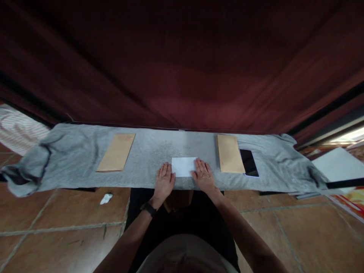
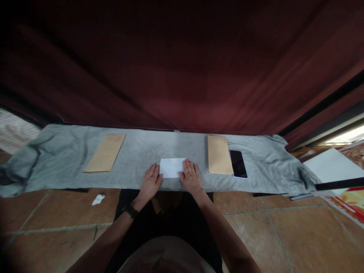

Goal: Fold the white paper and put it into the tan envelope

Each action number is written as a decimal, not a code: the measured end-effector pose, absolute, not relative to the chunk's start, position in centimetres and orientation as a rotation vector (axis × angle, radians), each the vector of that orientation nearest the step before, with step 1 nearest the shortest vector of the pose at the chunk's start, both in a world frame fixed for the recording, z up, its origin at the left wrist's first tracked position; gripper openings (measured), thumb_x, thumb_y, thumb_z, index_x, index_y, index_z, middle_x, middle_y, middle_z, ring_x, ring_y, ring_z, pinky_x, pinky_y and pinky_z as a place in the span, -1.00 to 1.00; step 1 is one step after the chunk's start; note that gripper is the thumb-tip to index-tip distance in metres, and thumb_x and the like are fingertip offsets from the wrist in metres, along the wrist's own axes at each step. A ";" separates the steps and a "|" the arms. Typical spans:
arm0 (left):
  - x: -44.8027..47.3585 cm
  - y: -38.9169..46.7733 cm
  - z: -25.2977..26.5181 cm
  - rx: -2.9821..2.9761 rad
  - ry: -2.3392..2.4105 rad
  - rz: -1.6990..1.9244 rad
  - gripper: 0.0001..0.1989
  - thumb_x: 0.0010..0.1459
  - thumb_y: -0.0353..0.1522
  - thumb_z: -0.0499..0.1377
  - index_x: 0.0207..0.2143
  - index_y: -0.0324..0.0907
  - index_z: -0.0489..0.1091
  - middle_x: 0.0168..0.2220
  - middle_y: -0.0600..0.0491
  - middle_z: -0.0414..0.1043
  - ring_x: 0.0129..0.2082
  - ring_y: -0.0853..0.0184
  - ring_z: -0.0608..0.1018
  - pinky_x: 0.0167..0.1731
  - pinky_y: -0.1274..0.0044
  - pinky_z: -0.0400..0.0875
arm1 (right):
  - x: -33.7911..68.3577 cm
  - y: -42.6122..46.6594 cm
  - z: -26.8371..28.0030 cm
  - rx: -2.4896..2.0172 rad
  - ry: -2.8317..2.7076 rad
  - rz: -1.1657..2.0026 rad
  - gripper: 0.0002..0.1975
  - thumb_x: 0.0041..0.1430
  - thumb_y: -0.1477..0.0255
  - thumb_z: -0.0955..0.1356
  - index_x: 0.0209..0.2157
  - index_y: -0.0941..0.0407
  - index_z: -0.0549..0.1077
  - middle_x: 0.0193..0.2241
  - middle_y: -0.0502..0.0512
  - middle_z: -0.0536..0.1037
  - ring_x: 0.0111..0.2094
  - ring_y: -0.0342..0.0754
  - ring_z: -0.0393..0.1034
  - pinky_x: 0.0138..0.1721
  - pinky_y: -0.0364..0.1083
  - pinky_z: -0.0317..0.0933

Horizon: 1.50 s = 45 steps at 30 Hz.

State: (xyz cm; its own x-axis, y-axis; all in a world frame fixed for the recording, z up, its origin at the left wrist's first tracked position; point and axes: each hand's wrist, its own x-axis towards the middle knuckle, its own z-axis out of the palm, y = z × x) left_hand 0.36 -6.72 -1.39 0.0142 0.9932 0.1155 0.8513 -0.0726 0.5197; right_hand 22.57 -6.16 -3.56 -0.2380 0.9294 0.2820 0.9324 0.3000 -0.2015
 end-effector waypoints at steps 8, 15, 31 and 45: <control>1.7 -3.7 0.4 1.127 1.783 0.936 -0.64 0.05 -0.36 0.24 -0.05 -0.18 0.47 -0.30 0.01 0.53 -0.23 0.20 0.58 -0.18 0.40 0.48 | 22.4 -6.3 -3.5 -1.676 -2.201 -0.018 -0.41 0.44 0.27 0.18 0.37 0.27 0.11 0.34 0.32 0.22 0.34 0.16 0.12 0.33 0.19 -0.04; 2.1 -4.3 1.7 0.920 1.676 0.974 -0.28 0.03 -0.42 0.20 0.29 -0.21 0.20 -0.50 0.17 0.40 -0.58 0.40 0.45 -0.56 0.59 0.31 | 23.1 -6.7 -2.0 -1.575 -2.267 0.096 -0.38 0.41 0.21 0.24 0.37 0.19 0.13 0.34 0.25 0.24 0.35 0.11 0.11 0.38 0.18 -0.09; -0.3 -3.9 4.7 1.200 1.489 0.974 -0.70 0.02 -0.13 0.23 -0.47 -0.20 0.49 -0.56 0.12 0.41 -0.54 0.40 0.41 -0.48 0.57 0.28 | 23.9 -3.1 1.5 -1.475 -1.614 0.576 -0.66 0.33 0.17 0.26 -0.28 0.09 0.55 -0.44 0.01 0.60 -0.42 -0.06 0.45 -0.36 -0.14 0.30; 2.3 -1.9 2.0 1.557 2.024 0.496 -0.83 0.27 -0.30 0.15 -0.30 -0.16 0.50 -0.34 -0.03 0.57 -0.32 0.25 0.57 -0.34 0.51 0.28 | 22.4 -3.7 -1.6 -1.824 -1.779 0.203 -0.54 0.32 0.49 0.22 0.23 0.21 0.30 -0.04 0.31 0.56 -0.09 0.09 0.49 -0.07 0.01 0.37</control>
